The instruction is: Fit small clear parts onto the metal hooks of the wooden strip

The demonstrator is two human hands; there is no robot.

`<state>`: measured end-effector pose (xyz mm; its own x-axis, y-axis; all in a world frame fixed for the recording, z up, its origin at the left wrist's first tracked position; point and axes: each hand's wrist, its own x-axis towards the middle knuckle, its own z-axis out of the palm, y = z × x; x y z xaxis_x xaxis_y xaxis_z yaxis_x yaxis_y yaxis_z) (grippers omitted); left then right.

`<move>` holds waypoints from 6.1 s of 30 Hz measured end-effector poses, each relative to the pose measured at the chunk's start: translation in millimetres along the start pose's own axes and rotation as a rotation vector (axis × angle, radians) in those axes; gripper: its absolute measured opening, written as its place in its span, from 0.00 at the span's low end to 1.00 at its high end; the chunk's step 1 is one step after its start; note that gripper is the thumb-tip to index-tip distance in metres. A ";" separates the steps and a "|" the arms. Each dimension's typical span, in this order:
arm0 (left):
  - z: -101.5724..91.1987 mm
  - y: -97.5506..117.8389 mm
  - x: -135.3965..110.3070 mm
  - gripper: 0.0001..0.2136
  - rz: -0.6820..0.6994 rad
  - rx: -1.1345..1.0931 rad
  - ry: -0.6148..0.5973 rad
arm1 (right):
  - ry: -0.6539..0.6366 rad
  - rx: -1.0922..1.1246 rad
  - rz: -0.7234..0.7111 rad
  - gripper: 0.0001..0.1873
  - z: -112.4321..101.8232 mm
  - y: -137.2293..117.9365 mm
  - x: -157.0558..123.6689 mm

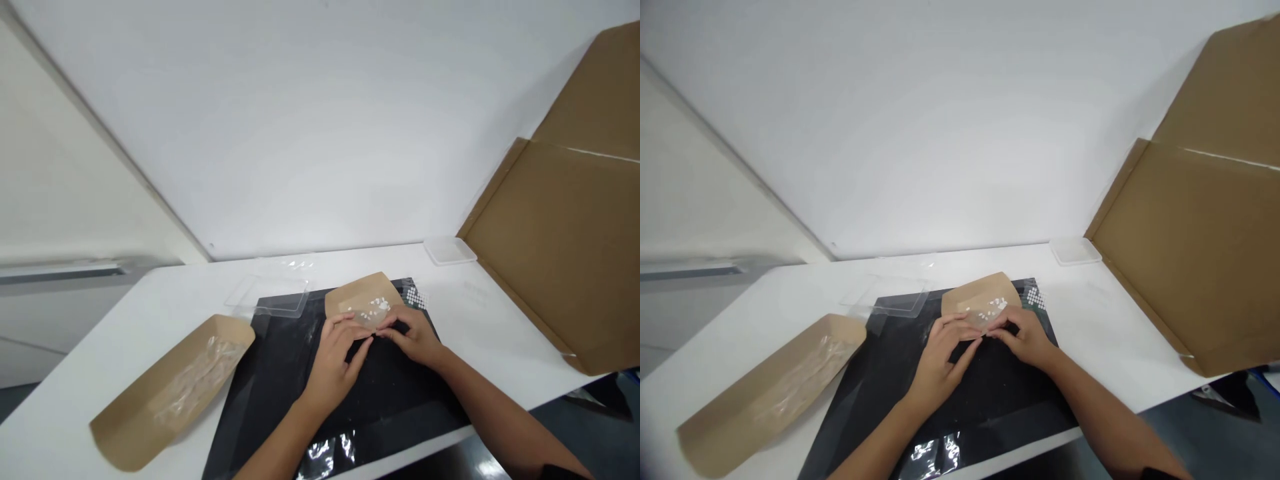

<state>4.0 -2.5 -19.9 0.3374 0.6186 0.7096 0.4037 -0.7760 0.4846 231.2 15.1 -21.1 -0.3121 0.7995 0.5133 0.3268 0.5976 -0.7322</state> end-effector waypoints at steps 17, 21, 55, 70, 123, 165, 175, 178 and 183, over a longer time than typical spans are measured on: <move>-8.8 10.6 4.7 0.04 -0.301 -0.185 -0.039 | -0.059 0.066 -0.020 0.06 5.3 -4.1 -6.3; -5.7 11.9 2.9 0.04 -0.308 -0.214 -0.029 | -0.056 0.105 -0.019 0.05 6.9 -6.3 -6.2; -3.2 26.1 -2.0 0.22 -0.614 -1.097 -0.143 | -0.277 0.781 0.424 0.24 16.1 -20.1 -11.3; -4.2 26.8 -0.8 0.25 -0.558 -1.151 -0.149 | -0.307 0.869 0.274 0.20 11.1 -34.3 -16.2; -2.5 -2.6 -6.2 0.10 -0.429 -0.414 -0.052 | -0.008 0.187 0.012 0.10 13.0 -20.9 -11.2; -19.4 -22.5 3.1 0.05 0.154 0.340 0.276 | 0.152 -0.051 0.029 0.08 1.8 0.5 -10.1; -22.6 -14.8 8.0 0.07 0.165 0.285 0.273 | 0.148 -0.123 0.026 0.06 -1.7 -1.6 -10.9; -23.0 -18.7 7.8 0.10 0.158 0.306 0.283 | 0.161 -0.146 0.047 0.05 -5.4 -0.1 -11.3; -23.4 -25.1 5.7 0.14 0.137 0.327 0.288 | 0.184 -0.133 0.068 0.05 -9.3 7.0 -11.3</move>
<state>-24.1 17.6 -16.1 0.1745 0.4177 0.8917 0.6352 -0.7397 0.2222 245.3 10.9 -27.8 -0.1220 0.8283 0.5469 0.4600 0.5354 -0.7083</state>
